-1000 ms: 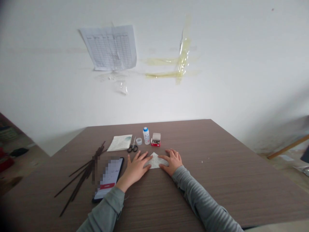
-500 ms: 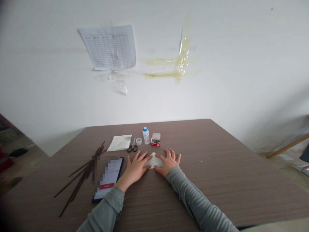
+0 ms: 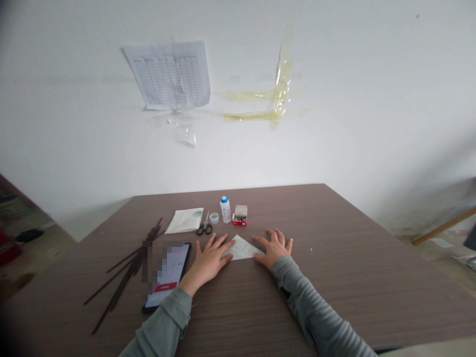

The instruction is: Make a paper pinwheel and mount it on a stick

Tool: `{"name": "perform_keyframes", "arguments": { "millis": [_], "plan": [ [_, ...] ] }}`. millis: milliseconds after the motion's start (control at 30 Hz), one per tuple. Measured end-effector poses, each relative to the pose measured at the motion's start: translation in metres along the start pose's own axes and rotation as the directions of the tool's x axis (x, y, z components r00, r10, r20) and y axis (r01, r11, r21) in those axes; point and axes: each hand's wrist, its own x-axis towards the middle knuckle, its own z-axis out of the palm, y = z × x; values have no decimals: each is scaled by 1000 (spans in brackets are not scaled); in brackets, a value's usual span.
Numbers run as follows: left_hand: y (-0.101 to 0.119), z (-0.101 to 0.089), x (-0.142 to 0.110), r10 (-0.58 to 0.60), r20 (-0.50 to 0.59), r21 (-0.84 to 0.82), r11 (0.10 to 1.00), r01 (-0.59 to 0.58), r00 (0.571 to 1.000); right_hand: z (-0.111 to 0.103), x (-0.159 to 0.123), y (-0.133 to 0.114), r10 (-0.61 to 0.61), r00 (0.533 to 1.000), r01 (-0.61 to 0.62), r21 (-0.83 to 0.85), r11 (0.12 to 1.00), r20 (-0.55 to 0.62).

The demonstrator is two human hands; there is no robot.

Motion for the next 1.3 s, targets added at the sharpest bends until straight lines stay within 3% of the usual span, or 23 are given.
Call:
{"name": "perform_keyframes", "arguments": {
  "millis": [267,500,667,767,1033,1300],
  "plan": [
    [-4,7,3,36,8,22,999,-36,999,-6,-4,35,46,999,-46,-5,999,-27],
    [-6,11,5,13,-11,62,998,-13,1000,-5,-13,39,33,995,-37,-35,999,-97],
    [-7,13,5,22,-21,44,999,-21,1000,2,-12,28,-152,974,164,62,985,-167],
    [-6,12,4,14,-45,31,999,-13,999,8,-6,12,-232,964,240,47,970,-132],
    [6,7,1,-34,-52,-15,999,33,998,7,5,-27,-185,983,185,-4,983,24],
    [16,9,1,-54,-89,-44,998,50,995,14,3,-32,-144,989,145,2,989,-42]
  ]
}}
